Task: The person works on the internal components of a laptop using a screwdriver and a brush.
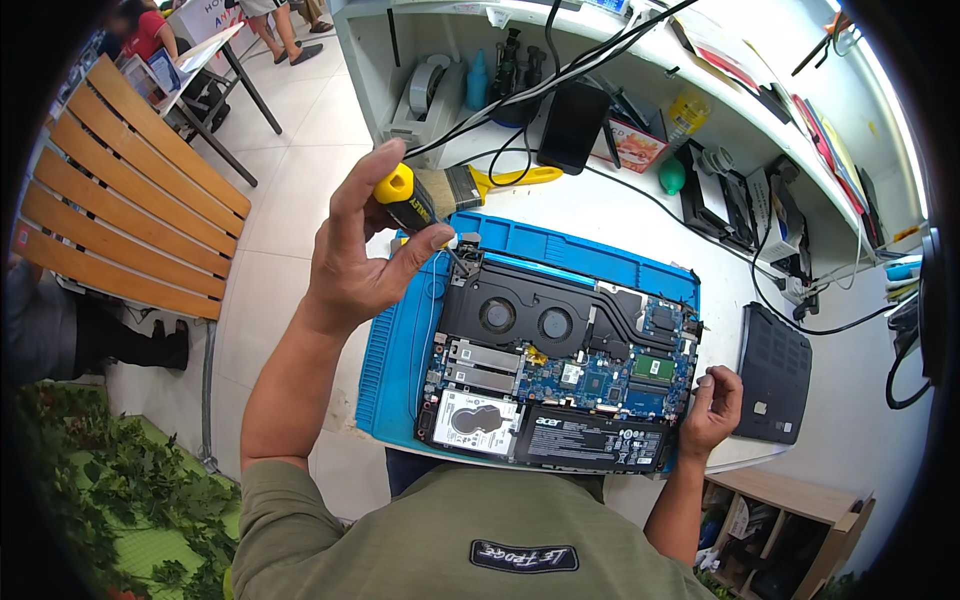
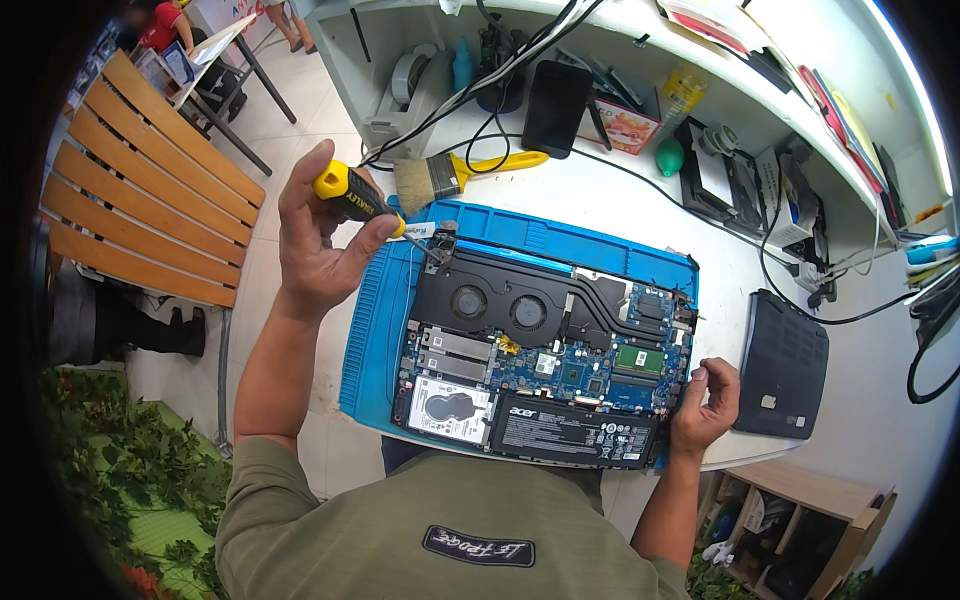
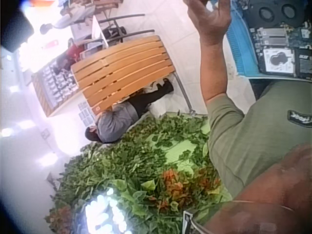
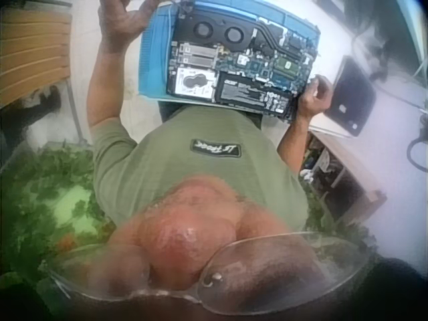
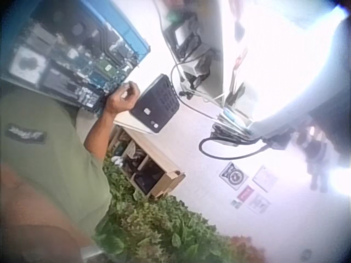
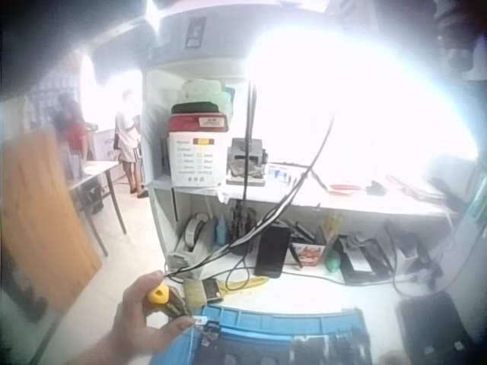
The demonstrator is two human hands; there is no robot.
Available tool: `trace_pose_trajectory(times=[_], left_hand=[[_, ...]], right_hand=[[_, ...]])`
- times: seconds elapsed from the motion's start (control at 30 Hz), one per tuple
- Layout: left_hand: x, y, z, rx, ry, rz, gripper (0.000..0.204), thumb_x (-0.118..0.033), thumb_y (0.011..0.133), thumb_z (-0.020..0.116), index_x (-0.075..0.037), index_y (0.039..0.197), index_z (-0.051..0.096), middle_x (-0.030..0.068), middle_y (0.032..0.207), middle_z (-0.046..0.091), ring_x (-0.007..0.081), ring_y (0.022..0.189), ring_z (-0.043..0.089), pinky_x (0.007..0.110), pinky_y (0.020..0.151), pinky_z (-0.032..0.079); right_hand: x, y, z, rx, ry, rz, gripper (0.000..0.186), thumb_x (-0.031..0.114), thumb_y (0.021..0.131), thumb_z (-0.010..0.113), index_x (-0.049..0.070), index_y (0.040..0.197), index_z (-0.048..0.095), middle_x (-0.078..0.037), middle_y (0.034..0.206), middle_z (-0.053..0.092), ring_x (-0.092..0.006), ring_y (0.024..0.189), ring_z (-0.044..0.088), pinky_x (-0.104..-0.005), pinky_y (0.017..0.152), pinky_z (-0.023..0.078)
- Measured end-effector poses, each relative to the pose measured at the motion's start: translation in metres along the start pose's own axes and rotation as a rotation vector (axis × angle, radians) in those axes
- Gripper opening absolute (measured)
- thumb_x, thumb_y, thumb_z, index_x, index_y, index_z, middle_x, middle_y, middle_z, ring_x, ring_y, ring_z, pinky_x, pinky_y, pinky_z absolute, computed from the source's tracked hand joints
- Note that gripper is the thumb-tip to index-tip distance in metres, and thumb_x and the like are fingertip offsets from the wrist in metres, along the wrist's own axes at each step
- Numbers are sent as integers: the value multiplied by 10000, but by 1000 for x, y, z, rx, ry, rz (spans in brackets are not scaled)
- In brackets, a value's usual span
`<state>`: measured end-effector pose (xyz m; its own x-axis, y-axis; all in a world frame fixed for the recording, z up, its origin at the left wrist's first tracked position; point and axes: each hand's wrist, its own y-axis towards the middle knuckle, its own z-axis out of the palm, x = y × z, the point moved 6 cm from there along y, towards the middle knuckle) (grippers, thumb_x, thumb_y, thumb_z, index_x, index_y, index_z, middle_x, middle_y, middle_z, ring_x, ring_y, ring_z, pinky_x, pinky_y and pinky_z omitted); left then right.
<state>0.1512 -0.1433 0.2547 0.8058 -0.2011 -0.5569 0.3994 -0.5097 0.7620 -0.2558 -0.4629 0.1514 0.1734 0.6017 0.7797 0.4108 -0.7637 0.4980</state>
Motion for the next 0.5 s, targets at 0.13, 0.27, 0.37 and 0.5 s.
trace_pose_trajectory(times=[0.13, 0.27, 0.37, 0.5], left_hand=[[-15, 12, 3, 211, -148, 31, 772, 29, 936, 821, -157, 1579, 436, 171, 1288, 699, 278, 1173, 755, 418, 1003, 648], [-15, 14, 9, 249, -137, 66, 741, 63, 895, 851, -126, 1517, 495, 188, 1317, 731, 295, 1191, 752, 426, 996, 643], [-27, 18, 10, 168, -20, 131, 748, 23, 874, 889, -96, 1511, 515, 188, 1327, 733, 299, 1189, 758, 423, 1011, 642], [-34, 23, 6, 140, 53, 124, 747, -19, 848, 930, -73, 1491, 556, 181, 1335, 733, 277, 1185, 760, 401, 1042, 635]], right_hand=[[25, 19, -1, 15, 19, -112, 146, -73, 1027, 634, -29, 1159, 678, -114, 1155, 678, -139, 935, 635, -269, 831, 533], [78, 57, 9, 66, 27, -331, 211, -136, 998, 622, -39, 1176, 677, -148, 1132, 679, -159, 913, 632, -275, 802, 535], [125, 79, 29, 131, 109, -503, 268, -175, 935, 649, -48, 1167, 687, -176, 1092, 707, -216, 936, 669, -307, 814, 553], [198, 99, 71, 281, 107, -833, 343, -179, 819, 714, -55, 1138, 701, -207, 1015, 736, -285, 902, 717, -354, 791, 581]])
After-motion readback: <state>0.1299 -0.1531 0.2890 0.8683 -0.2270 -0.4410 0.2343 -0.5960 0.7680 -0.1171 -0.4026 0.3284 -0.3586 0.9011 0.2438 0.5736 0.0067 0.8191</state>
